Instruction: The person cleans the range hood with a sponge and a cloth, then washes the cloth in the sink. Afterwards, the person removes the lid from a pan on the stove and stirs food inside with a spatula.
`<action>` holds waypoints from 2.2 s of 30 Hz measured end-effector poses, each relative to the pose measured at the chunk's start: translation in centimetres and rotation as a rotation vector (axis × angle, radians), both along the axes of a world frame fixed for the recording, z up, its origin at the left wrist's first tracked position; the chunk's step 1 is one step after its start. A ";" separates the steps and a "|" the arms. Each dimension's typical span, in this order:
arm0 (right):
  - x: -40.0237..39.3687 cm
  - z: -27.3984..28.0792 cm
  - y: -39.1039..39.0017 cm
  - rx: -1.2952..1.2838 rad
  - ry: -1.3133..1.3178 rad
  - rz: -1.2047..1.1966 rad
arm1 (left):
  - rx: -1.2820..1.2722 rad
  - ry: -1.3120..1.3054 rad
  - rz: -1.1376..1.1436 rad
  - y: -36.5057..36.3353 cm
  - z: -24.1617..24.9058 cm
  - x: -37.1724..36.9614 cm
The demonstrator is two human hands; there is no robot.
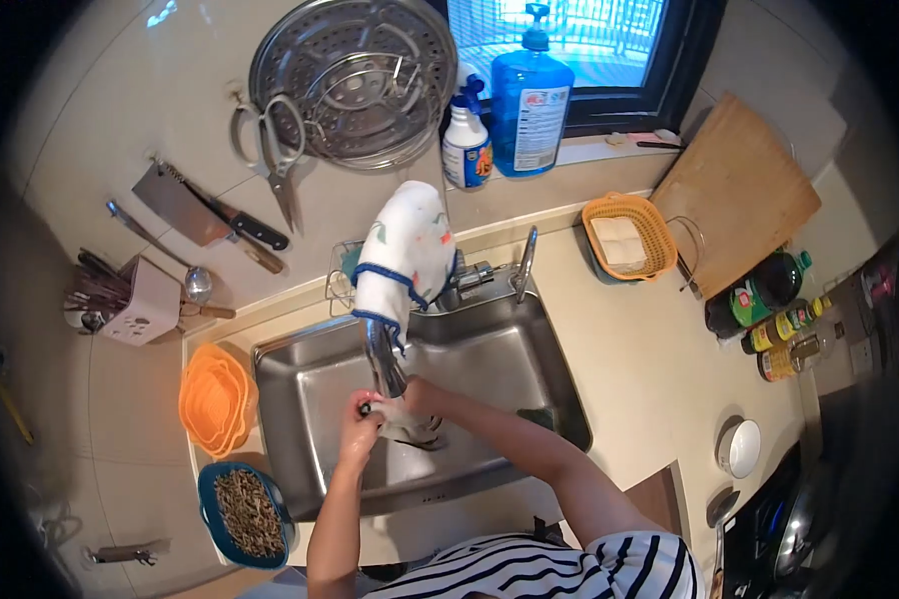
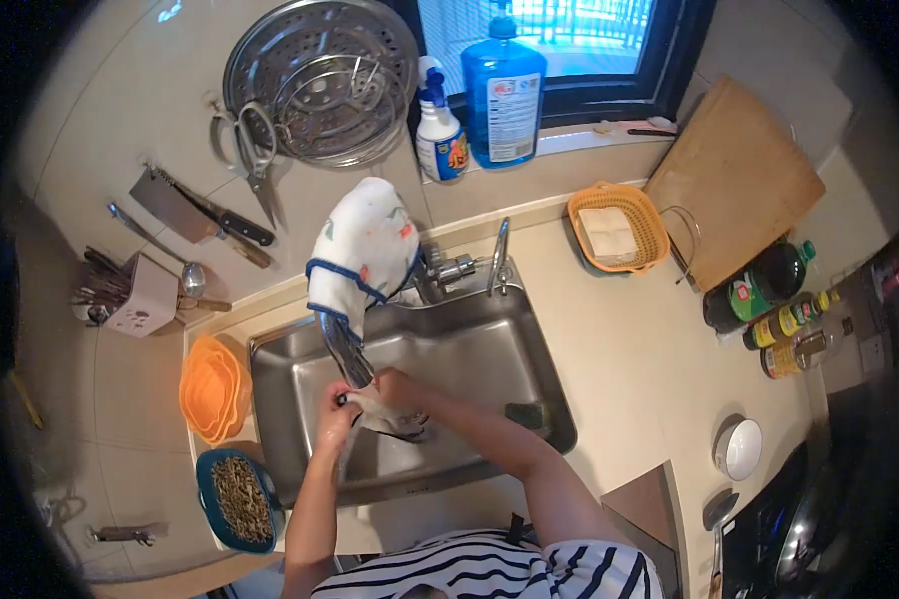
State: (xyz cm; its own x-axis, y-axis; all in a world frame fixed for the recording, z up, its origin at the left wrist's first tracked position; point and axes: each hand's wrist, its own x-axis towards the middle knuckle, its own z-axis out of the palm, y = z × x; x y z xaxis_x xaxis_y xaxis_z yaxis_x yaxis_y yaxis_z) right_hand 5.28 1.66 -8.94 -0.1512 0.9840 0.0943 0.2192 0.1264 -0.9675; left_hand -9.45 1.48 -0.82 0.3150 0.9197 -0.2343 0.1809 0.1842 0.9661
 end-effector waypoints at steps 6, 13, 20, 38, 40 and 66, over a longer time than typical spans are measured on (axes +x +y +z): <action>-1.8 2.9 -1.9 0.286 0.013 0.036 | -0.231 -0.258 0.000 -0.4 2.4 -1.7; 0.6 7.0 -2.9 0.135 -0.027 -0.152 | 0.141 0.174 -0.361 -0.2 -0.3 0.1; 3.8 4.3 -3.8 -0.019 0.173 -0.010 | -0.099 0.203 -0.013 -0.4 1.5 2.8; 0.3 7.6 -2.3 -0.111 -0.317 -0.180 | -0.490 -0.065 -0.033 -2.0 2.4 1.9; -0.7 2.1 -0.4 -0.092 0.014 -0.051 | -0.464 -0.101 -0.013 -1.6 1.7 0.1; -1.3 4.0 -3.9 0.206 -0.192 -0.074 | -0.249 -0.020 -0.091 -2.1 -5.4 -0.3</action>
